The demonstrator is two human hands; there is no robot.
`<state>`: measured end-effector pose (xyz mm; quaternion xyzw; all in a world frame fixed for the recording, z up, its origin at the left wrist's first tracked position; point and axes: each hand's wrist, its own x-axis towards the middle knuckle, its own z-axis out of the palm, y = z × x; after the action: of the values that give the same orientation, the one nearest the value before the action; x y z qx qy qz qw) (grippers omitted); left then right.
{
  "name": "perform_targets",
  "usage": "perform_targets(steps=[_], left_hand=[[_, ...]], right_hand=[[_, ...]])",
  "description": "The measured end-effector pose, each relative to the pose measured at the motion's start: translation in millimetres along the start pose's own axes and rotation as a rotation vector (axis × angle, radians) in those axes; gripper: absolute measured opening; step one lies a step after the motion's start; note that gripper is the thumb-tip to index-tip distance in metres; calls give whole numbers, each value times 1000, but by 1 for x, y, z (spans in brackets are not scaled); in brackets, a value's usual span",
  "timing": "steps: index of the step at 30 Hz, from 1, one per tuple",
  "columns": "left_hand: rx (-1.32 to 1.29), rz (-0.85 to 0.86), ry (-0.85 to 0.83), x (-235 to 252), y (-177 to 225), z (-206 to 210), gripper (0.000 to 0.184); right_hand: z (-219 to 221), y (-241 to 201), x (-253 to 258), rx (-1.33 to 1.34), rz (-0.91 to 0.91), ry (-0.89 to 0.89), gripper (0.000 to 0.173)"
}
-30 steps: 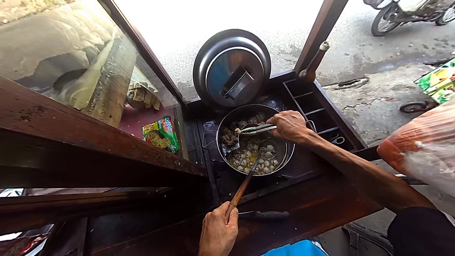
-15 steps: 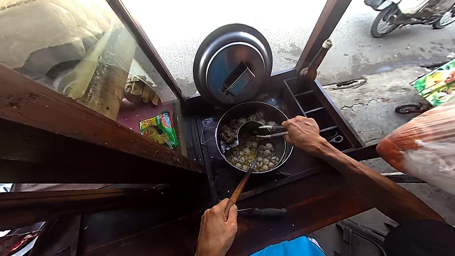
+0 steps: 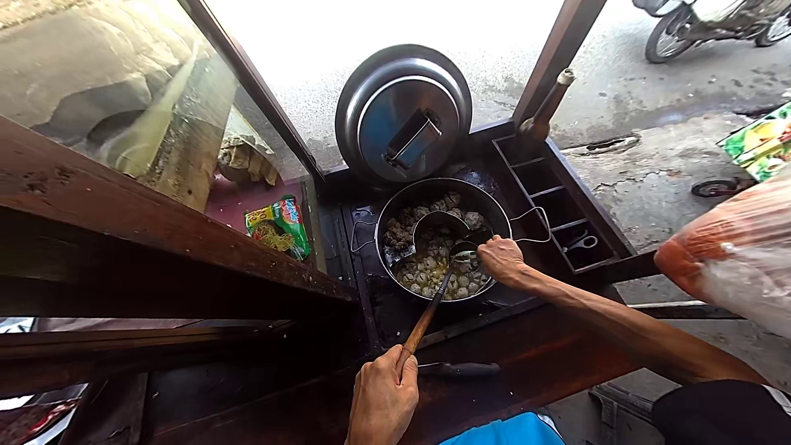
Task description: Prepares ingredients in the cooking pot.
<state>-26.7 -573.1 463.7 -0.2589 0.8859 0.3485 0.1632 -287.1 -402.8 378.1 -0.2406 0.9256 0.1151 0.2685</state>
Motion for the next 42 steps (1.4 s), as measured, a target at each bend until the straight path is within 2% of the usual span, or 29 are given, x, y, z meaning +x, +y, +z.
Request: perform_targets(steps=[6, 9, 12, 15, 18, 20, 22, 24, 28, 32, 36, 42], left_hand=[[1, -7, -2, 0, -1, -1, 22], [5, -7, 2, 1, -1, 1, 22], [-3, -6, 6, 2, 0, 3, 23], [-6, -13, 0, 0, 0, 5, 23], [-15, -26, -14, -3, 1, 4, 23], [-23, -27, -14, -5, 2, 5, 23], [-17, -25, -23, -5, 3, 6, 23], [-6, -24, -38, -5, 6, 7, 23], [12, -18, -54, -3, 10, 9, 24], [14, -18, -62, -2, 13, 11, 24], [23, -8, -76, 0, 14, 12, 25], [32, 7, -84, 1, 15, 11, 26]], right_hand=[[-52, 12, -31, 80, 64, 3, 23], [-78, 14, -41, 140, 29, 155, 19], [-86, 2, -28, 186, -75, 362, 13], [-80, -17, -5, 212, -165, 481, 20], [-79, -26, -9, 207, -123, 378, 22], [-78, -26, -23, 181, -70, 225, 18], [-70, -28, -29, 137, -42, 55, 23], [-52, -33, -23, 122, -68, -31, 27], [-10, -50, 10, 132, -179, -25, 28], [7, -70, 33, 115, -294, -5, 29], [-4, -81, 28, -5, -331, -22, 17], [-25, -62, 9, -25, -260, -53, 17]])
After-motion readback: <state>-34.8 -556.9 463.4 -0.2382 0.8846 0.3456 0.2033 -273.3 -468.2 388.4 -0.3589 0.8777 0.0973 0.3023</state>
